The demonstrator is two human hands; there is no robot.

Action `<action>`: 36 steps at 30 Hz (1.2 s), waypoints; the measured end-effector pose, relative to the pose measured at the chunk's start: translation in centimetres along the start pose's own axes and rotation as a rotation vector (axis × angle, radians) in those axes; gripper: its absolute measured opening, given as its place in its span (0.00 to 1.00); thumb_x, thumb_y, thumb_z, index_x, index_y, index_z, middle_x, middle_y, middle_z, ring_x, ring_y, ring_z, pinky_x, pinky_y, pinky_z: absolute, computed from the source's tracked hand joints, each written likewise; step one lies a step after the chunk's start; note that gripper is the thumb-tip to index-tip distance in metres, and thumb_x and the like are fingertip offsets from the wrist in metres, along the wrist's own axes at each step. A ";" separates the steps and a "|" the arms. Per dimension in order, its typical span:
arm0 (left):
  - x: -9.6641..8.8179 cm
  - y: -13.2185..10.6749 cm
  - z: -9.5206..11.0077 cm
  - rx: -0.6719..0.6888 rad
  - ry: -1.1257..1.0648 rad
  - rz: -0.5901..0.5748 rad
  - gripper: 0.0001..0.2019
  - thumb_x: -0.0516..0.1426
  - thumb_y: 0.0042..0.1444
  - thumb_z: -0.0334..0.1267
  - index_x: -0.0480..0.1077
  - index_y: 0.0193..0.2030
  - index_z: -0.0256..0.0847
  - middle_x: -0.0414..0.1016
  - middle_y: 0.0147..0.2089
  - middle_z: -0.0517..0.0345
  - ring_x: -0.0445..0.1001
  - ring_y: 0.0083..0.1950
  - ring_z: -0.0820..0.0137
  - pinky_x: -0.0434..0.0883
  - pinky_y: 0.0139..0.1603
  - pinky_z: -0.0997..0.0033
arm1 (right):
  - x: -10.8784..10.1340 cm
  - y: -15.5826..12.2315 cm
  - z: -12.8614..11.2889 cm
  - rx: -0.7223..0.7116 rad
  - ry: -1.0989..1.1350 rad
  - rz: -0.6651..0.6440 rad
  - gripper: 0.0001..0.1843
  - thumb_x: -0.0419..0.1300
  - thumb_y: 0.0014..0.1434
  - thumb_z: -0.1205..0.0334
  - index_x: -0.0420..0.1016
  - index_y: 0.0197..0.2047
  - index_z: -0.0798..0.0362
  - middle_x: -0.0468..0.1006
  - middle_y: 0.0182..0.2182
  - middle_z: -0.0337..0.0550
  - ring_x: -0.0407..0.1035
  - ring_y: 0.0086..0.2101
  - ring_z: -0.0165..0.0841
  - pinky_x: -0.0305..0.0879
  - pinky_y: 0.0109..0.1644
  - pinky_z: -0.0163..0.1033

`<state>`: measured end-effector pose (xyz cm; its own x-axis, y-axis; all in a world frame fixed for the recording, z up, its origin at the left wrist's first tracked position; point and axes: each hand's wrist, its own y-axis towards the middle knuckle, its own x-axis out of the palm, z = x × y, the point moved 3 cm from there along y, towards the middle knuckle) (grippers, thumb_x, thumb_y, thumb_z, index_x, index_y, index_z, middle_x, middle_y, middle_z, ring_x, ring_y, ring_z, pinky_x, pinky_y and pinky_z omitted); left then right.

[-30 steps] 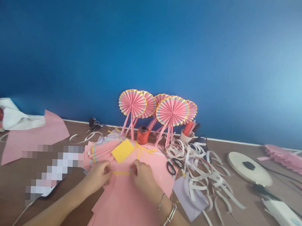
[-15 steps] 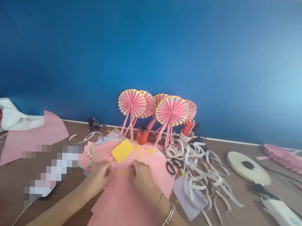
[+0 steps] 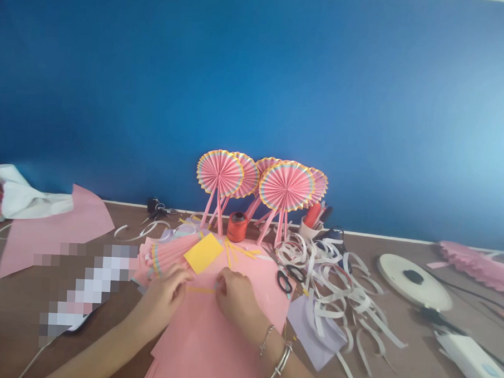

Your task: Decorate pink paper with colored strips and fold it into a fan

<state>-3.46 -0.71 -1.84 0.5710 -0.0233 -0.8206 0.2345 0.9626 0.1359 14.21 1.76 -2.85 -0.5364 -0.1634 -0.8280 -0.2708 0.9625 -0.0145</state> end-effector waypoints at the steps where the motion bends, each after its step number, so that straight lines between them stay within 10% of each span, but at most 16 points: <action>1: 0.4 -0.3 0.7 0.087 0.004 -0.054 0.16 0.45 0.54 0.21 0.68 0.40 0.41 0.70 0.43 0.53 0.70 0.46 0.65 0.66 0.46 0.67 | 0.0 0.0 0.0 -0.004 0.001 0.003 0.14 0.50 0.50 0.75 0.73 0.35 0.53 0.79 0.31 0.43 0.70 0.32 0.33 0.55 0.35 0.33; 7: 3.0 -1.6 2.4 0.250 0.245 -0.275 0.16 0.45 0.58 0.23 0.69 0.47 0.36 0.70 0.45 0.48 0.66 0.46 0.60 0.66 0.48 0.61 | -0.4 -0.1 -0.7 -0.012 -0.021 -0.021 0.13 0.50 0.52 0.74 0.73 0.37 0.55 0.79 0.32 0.45 0.70 0.32 0.34 0.55 0.35 0.34; 28: 3.2 -1.6 2.6 0.223 0.326 -0.257 0.20 0.46 0.54 0.20 0.67 0.48 0.42 0.66 0.45 0.51 0.64 0.47 0.61 0.64 0.47 0.61 | -1.8 1.9 4.6 0.024 -0.012 0.315 0.15 0.56 0.48 0.69 0.73 0.42 0.54 0.75 0.40 0.50 0.66 0.44 0.40 0.59 0.46 0.39; 36: 3.7 -1.7 2.2 0.230 0.322 -0.206 0.23 0.45 0.52 0.19 0.68 0.48 0.45 0.63 0.51 0.50 0.64 0.47 0.60 0.66 0.45 0.59 | -0.9 2.3 4.6 0.116 0.179 0.208 0.06 0.53 0.42 0.72 0.69 0.24 0.54 0.72 0.23 0.39 0.63 0.26 0.30 0.53 0.29 0.32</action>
<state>-0.04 -3.04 -3.91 0.2281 -0.0877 -0.9697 0.5076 0.8606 0.0416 17.79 5.07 -4.69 -0.7057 0.0141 -0.7084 -0.0525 0.9960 0.0721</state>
